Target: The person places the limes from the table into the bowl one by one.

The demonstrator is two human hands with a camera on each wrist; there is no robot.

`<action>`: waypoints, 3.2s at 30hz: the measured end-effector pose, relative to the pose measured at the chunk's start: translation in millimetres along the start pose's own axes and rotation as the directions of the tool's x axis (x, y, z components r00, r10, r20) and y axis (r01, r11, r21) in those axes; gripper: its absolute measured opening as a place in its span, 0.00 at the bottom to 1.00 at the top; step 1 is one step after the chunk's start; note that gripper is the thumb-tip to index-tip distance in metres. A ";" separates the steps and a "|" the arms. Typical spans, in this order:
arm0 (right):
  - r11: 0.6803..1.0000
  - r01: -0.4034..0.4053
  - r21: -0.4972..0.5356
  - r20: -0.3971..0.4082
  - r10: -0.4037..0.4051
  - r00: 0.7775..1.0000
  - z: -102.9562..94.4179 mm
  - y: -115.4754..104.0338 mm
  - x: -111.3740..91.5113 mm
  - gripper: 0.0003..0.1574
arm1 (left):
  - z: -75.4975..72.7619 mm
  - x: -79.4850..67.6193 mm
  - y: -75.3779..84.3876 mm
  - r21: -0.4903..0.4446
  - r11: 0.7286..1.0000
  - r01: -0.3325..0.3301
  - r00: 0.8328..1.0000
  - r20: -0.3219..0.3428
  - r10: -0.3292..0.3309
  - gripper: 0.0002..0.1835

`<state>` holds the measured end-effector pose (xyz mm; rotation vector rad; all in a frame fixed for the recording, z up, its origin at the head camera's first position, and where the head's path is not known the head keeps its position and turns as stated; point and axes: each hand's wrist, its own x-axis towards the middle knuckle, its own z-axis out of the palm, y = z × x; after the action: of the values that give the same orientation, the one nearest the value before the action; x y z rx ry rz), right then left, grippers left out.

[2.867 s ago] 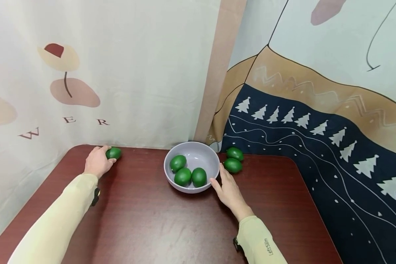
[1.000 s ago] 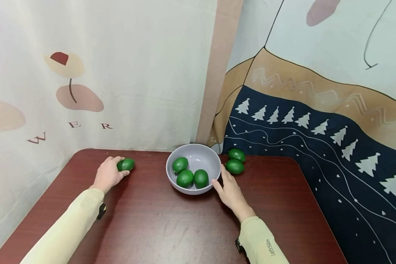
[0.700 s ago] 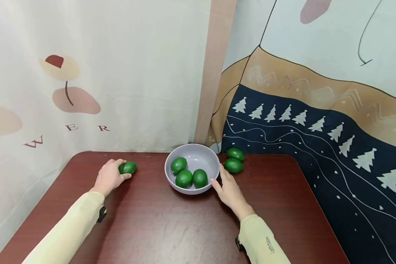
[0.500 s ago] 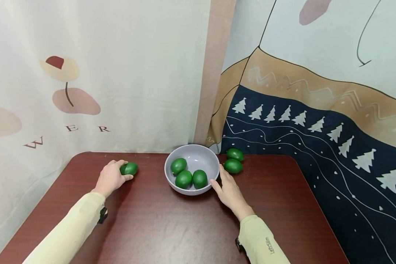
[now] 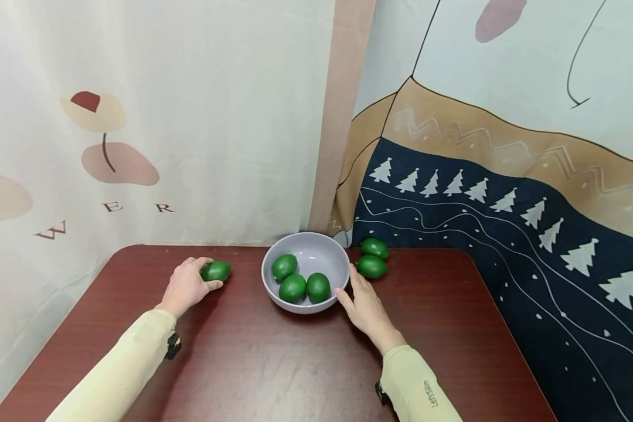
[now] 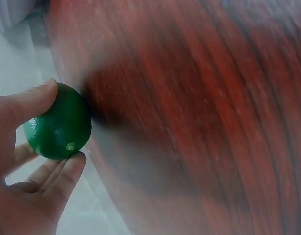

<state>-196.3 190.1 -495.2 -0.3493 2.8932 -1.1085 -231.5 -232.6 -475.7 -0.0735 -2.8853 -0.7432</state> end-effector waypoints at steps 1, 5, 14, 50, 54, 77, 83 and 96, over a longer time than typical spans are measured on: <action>1.000 0.000 0.000 0.000 0.000 1.000 0.0 -0.1 -0.1 0.48 | 0.9 0.2 0.7 -0.003 1.000 0.002 1.000 0.001 -0.002 0.33; 1.000 0.002 0.003 -0.002 -0.002 1.000 0.0 -0.6 -0.8 0.47 | 4.5 1.0 1.6 -0.016 1.000 0.013 1.000 0.005 -0.013 0.33; 1.000 0.008 0.008 -0.012 -0.008 1.000 -0.8 -1.6 -1.5 0.47 | 10.7 0.7 4.3 -0.035 0.999 0.004 1.000 -0.005 -0.004 0.32; 1.000 0.026 0.014 -0.028 -0.026 0.999 -0.6 -1.9 -0.5 0.47 | 18.6 2.3 27.3 -0.153 0.987 -0.057 0.993 -0.110 0.040 0.34; 1.000 0.024 0.010 -0.025 -0.024 0.999 -0.1 -0.9 -0.4 0.47 | 18.0 2.3 31.0 -0.162 0.984 -0.072 0.990 -0.134 0.051 0.33; 1.000 0.024 0.015 -0.029 -0.023 0.999 0.4 -0.5 -0.1 0.47 | 11.0 3.3 55.7 -0.241 0.961 -0.134 0.978 -0.187 0.089 0.31; 1.000 0.021 0.021 -0.028 -0.020 0.999 -0.2 -1.6 -0.3 0.47 | 9.8 3.4 61.0 -0.260 0.954 -0.151 0.976 -0.190 0.103 0.31; 1.000 0.022 0.019 -0.027 -0.021 0.999 0.2 -1.5 -0.7 0.47 | 6.7 3.3 70.1 -0.278 0.944 -0.179 0.971 -0.202 0.125 0.30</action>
<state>-195.3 189.0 -494.4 -0.3685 2.9061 -1.1528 -229.6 -168.0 -447.6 -0.2485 -2.5419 -1.0829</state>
